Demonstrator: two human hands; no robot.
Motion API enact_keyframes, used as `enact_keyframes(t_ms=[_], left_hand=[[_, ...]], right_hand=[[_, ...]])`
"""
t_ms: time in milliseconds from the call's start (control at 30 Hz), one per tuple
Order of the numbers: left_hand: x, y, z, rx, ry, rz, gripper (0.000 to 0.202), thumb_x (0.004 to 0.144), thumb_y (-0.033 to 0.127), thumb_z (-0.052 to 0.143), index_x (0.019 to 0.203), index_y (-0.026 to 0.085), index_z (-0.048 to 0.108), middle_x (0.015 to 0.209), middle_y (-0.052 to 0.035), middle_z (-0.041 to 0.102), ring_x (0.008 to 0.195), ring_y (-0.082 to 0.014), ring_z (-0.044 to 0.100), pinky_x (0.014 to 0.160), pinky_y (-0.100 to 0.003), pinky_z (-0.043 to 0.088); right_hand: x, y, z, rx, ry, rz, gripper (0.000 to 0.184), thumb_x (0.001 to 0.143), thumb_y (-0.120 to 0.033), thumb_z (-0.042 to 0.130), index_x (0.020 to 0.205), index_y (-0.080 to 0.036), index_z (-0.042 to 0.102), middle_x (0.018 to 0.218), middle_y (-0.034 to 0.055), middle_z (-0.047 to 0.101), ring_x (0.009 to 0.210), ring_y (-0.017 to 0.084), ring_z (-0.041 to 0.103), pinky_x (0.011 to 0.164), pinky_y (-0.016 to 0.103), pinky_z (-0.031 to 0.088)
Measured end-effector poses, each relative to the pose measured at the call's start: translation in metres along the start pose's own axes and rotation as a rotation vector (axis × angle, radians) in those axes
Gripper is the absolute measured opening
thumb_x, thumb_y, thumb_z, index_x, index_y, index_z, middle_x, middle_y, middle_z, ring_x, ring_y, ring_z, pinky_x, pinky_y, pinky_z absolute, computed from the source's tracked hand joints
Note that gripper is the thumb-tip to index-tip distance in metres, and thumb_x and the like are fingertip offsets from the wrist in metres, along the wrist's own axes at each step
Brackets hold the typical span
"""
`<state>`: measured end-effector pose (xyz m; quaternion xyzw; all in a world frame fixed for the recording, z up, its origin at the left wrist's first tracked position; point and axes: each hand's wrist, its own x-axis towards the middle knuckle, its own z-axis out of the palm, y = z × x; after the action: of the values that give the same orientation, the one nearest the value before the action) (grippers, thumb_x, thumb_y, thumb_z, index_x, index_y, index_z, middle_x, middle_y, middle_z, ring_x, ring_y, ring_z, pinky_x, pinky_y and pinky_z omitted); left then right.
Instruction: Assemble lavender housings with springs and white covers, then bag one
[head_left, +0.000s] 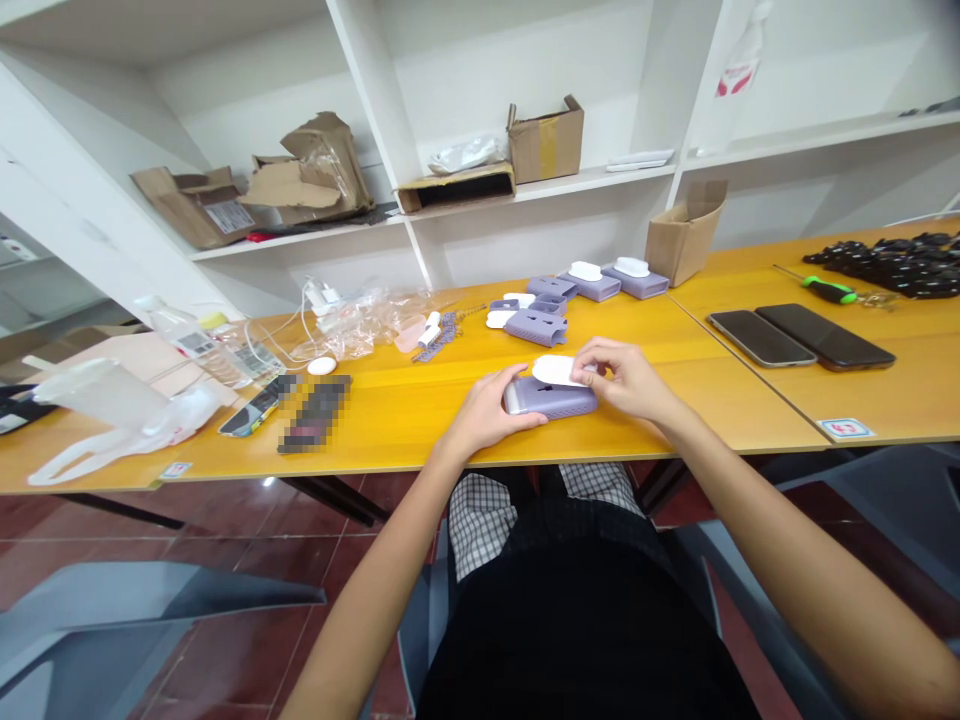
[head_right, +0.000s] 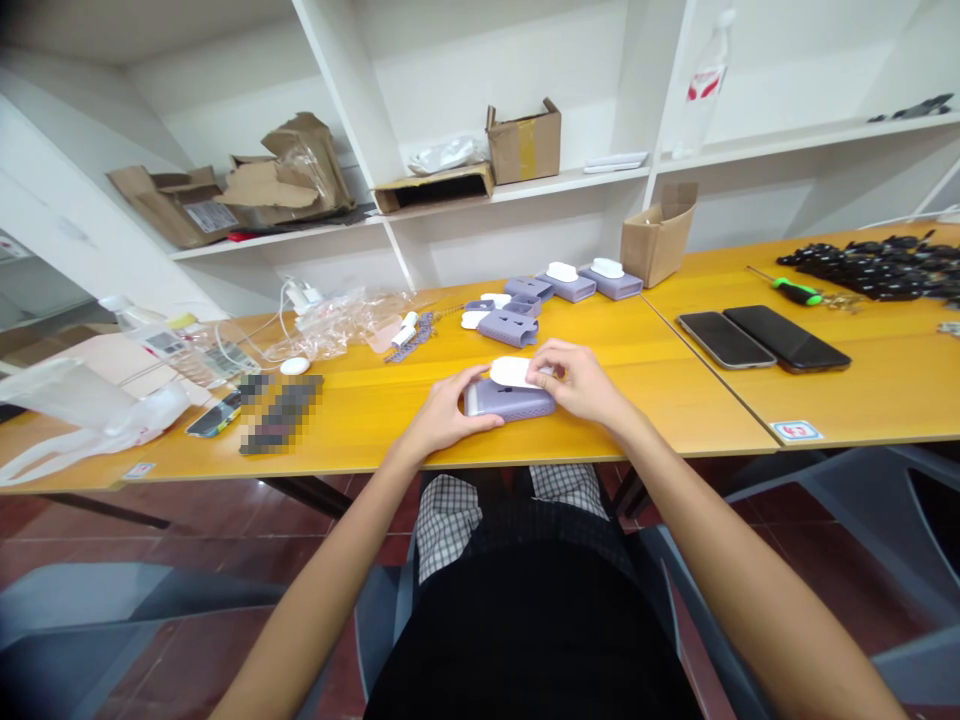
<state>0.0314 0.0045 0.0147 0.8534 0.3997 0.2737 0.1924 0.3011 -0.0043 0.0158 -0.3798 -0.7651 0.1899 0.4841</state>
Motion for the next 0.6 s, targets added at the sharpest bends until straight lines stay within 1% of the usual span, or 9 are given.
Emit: enact_keyframes(t_ms=[67, 133, 233, 300, 500, 600], left_hand=[[0.000, 0.002, -0.001, 0.021, 0.000, -0.013, 0.079, 0.081, 0.055, 0.086, 0.149, 0.028, 0.056, 0.150, -0.0090, 0.064, 0.136, -0.0336, 0.060, 0.118, -0.052, 0.046], [0.000, 0.003, -0.001, 0.038, -0.002, -0.038, 0.072, 0.082, 0.057, 0.084, 0.143, 0.027, 0.062, 0.145, -0.0085, 0.068, 0.133, -0.0337, 0.063, 0.117, -0.051, 0.047], [-0.001, 0.005, -0.003, 0.016, -0.026, -0.074, 0.062, 0.083, 0.059, 0.082, 0.134, 0.025, 0.068, 0.134, -0.0071, 0.074, 0.122, -0.0325, 0.067, 0.111, -0.049, 0.051], [-0.001, 0.005, -0.003, -0.011, -0.038, -0.082, 0.059, 0.084, 0.059, 0.081, 0.131, 0.025, 0.070, 0.129, -0.0067, 0.075, 0.117, -0.0317, 0.069, 0.107, -0.047, 0.052], [0.000, -0.002, 0.001, -0.055, -0.027, -0.070, 0.059, 0.081, 0.061, 0.082, 0.126, 0.025, 0.069, 0.126, -0.0073, 0.076, 0.110, -0.0308, 0.069, 0.100, -0.048, 0.054], [0.001, -0.004, 0.003, -0.084, -0.012, -0.061, 0.060, 0.081, 0.059, 0.083, 0.127, 0.025, 0.068, 0.128, -0.0084, 0.075, 0.114, -0.0314, 0.069, 0.101, -0.049, 0.053]], right_hand=[[0.000, 0.004, -0.003, 0.049, 0.004, 0.070, 0.020, 0.091, -0.040, 0.074, 0.082, -0.022, 0.075, 0.090, 0.0063, 0.072, 0.078, 0.021, 0.062, 0.068, 0.036, 0.045], [0.000, 0.007, -0.005, 0.136, 0.016, 0.159, 0.028, 0.088, -0.049, 0.077, 0.082, -0.022, 0.075, 0.088, 0.0059, 0.071, 0.079, 0.021, 0.061, 0.071, 0.036, 0.045], [-0.001, 0.007, -0.005, 0.294, 0.039, 0.309, 0.040, 0.081, -0.060, 0.082, 0.081, -0.021, 0.073, 0.082, 0.0040, 0.069, 0.076, 0.020, 0.059, 0.073, 0.036, 0.044], [-0.001, 0.005, -0.005, 0.365, 0.035, 0.366, 0.044, 0.077, -0.063, 0.085, 0.080, -0.021, 0.073, 0.077, 0.0027, 0.067, 0.073, 0.019, 0.057, 0.072, 0.036, 0.043], [-0.001, -0.002, -0.006, 0.376, -0.018, 0.359, 0.042, 0.072, -0.062, 0.088, 0.075, -0.022, 0.075, 0.084, 0.0040, 0.070, 0.079, 0.020, 0.058, 0.077, 0.038, 0.044], [0.000, -0.004, -0.006, 0.354, -0.029, 0.368, 0.043, 0.069, -0.063, 0.090, 0.075, -0.022, 0.076, 0.086, 0.0048, 0.071, 0.082, 0.022, 0.060, 0.078, 0.039, 0.045]])
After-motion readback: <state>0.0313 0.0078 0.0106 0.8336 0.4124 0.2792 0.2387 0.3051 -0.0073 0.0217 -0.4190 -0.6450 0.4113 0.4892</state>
